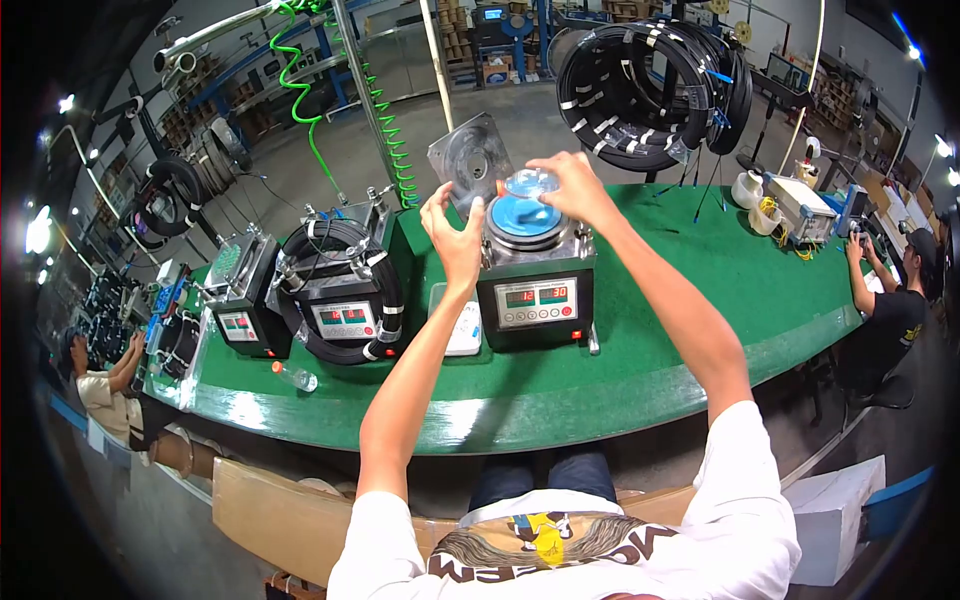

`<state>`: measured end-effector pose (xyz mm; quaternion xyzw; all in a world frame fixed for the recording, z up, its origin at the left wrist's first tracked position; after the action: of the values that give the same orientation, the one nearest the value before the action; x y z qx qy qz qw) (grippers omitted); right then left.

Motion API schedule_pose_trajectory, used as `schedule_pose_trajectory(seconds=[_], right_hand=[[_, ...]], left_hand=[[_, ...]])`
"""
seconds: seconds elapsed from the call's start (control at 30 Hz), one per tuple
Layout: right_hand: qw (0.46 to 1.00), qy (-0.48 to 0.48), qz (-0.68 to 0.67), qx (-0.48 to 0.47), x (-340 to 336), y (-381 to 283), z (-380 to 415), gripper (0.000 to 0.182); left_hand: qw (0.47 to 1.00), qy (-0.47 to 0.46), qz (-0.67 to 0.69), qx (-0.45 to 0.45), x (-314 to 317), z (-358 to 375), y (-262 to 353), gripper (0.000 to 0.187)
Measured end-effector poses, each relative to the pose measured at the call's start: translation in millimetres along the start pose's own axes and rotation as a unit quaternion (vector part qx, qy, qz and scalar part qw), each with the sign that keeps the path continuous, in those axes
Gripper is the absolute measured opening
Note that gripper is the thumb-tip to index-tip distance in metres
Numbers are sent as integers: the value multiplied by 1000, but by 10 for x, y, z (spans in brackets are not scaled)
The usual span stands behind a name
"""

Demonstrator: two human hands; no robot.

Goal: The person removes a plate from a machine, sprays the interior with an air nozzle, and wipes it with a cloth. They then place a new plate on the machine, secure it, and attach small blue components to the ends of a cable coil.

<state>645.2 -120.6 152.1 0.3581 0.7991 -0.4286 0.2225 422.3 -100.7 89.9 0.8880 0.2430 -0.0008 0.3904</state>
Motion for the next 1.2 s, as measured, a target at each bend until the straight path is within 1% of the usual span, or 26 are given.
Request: schedule_pose_trajectory(seconds=[0.03, 0.1, 0.13, 0.17, 0.2, 0.27, 0.3, 0.37, 0.4, 0.43, 0.47, 0.5, 0.53, 0.57, 0.6, 0.67, 0.73, 0.77, 0.8, 0.83, 0.87, 0.93, 1.03, 1.13, 1.2], right_hand=[[997, 3, -83, -2, -16, -3, 9, 51], [969, 9, -247, -5, -36, -31, 64, 53], [944, 11, -328, -6, -38, -64, 98, 55], [936, -6, -352, -11, -12, -111, 135, 54], [933, -31, -359, -15, -8, -192, 164, 54], [925, -83, -371, -25, 35, -319, 196, 53], [914, -99, -389, -49, 61, -348, 223, 50], [924, -162, -344, -46, -46, -445, 229, 49], [925, -196, -323, -45, -75, -441, 232, 48], [913, -182, -364, -4, -63, -316, 206, 45], [894, -148, -416, 75, -64, -167, 187, 40], [904, -99, -408, 87, -34, 12, 132, 36], [926, -58, -365, 73, 14, 219, 71, 32], [934, -4, -350, 69, 58, 331, 57, 28], [929, 6, -364, 67, 124, 491, 37, 24], [904, 29, -414, 100, 239, 569, 130, 24], [894, 30, -434, 108, 345, 670, 202, 24], [889, 33, -442, 113, 391, 698, 243, 25], [876, 72, -464, 107, 324, 598, 278, 25], [884, 72, -452, 97, 344, 619, 263, 25], [891, 72, -440, 88, 369, 650, 261, 25], [885, 90, -446, 99, 371, 663, 290, 24], [885, 105, -442, 100, 368, 665, 297, 24], [885, 116, -439, 108, 366, 668, 302, 24], [884, 123, -436, 113, 374, 670, 317, 23]], left_hand=[[999, -5, -31, 19, -39, -25, 157, 54], [995, -83, -26, 48, -16, -71, 367, 57], [990, -122, -24, 63, 23, -84, 416, 58], [989, -143, 17, 40, 118, -71, 338, 61], [971, -221, 75, 54, 160, -120, 366, 58], [926, -275, 259, -15, 106, -62, 539, 55], [932, -264, 247, -6, 15, -58, 571, 56], [945, -240, 220, 10, -200, 7, 569, 56], [946, -235, 224, -3, -312, 65, 519, 57], [946, -229, 228, -16, -431, 135, 462, 57], [947, -223, 231, -31, -561, 213, 405, 58], [947, -224, 225, -45, -705, 300, 368, 59], [948, -225, 218, -59, -851, 394, 331, 59], [951, -229, 198, -64, -969, 515, 232, 59], [953, -234, 179, -68, -1069, 654, 99, 60], [950, -247, 152, -118, -1224, 984, -174, 57], [956, -221, 130, -140, -1305, 1312, -440, 56], [955, -232, 98, -157, -1353, 1461, -550, 56], [952, -244, 67, -173, -1399, 1592, -670, 57], [953, -250, 33, -165, -1426, 1715, -813, 58], [953, -245, 18, -178, -1435, 1857, -987, 59], [947, -256, -11, -195, -1492, 2002, -1080, 60], [938, -271, -14, -217, -1552, 2159, -1169, 63], [928, -279, 33, -245, -1572, 2225, -1181, 63], [925, -314, -3, -213, -1585, 2185, -1119, 73]])
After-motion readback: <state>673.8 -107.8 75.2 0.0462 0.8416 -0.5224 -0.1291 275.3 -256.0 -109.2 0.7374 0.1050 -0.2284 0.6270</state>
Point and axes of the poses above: each hand's wrist, its own z-axis away from the middle knuckle, its own x-axis out of the palm, y = z × x, the point moved 4 cm from there along -z, towards the middle knuckle, and after that the axes turned 11 degrees about -z, right-handed, at the moved point
